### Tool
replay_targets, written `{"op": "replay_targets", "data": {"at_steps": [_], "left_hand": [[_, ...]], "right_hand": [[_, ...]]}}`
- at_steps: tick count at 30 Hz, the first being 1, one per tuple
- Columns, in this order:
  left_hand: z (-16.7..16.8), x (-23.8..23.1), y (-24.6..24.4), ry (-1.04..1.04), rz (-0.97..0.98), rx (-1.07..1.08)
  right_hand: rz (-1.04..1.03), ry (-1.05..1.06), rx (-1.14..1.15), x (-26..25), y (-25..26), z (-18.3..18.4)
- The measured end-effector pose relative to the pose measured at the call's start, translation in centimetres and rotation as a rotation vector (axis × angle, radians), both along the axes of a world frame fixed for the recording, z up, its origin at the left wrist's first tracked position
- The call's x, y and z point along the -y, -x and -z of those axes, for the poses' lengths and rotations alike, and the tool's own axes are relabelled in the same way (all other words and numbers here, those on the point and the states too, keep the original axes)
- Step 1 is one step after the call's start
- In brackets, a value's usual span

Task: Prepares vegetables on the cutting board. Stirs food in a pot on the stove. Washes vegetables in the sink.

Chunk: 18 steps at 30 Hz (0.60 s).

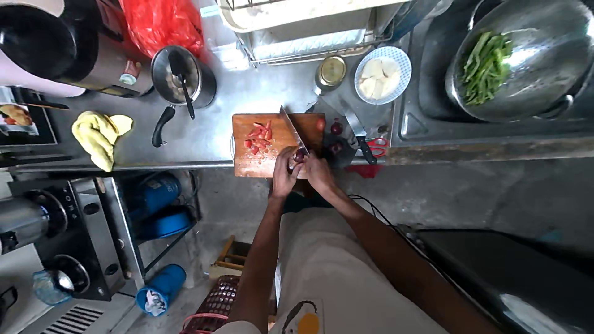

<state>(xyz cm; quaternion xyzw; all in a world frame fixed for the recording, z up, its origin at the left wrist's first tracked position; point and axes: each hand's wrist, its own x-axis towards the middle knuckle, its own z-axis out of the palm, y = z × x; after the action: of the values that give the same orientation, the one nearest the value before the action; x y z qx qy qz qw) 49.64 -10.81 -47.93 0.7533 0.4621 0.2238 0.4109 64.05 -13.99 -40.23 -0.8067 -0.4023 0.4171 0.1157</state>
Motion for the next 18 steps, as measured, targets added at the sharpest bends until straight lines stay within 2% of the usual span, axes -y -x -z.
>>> {"op": "replay_targets", "data": {"at_steps": [5, 10, 13, 18], "left_hand": [[-1.0, -0.1, -1.1, 0.003, 0.026, -0.021], [-4.2, 0.5, 0.4, 0.342, -0.3, 0.169], [-4.7, 0.3, 0.6, 0.342, -0.257, 0.134], [-3.9, -0.6, -1.0, 0.155, -0.091, -0.007]], "right_hand": [[-0.003, -0.028, -0.01, 0.3, 0.0, 0.3], [-0.003, 0.007, -0.002, 0.0, -0.8, -0.4], [-0.01, 0.012, 0.012, 0.4, -0.8, -0.4], [-0.019, -0.032, 0.04, 0.8, -1.4, -0.8]]}}
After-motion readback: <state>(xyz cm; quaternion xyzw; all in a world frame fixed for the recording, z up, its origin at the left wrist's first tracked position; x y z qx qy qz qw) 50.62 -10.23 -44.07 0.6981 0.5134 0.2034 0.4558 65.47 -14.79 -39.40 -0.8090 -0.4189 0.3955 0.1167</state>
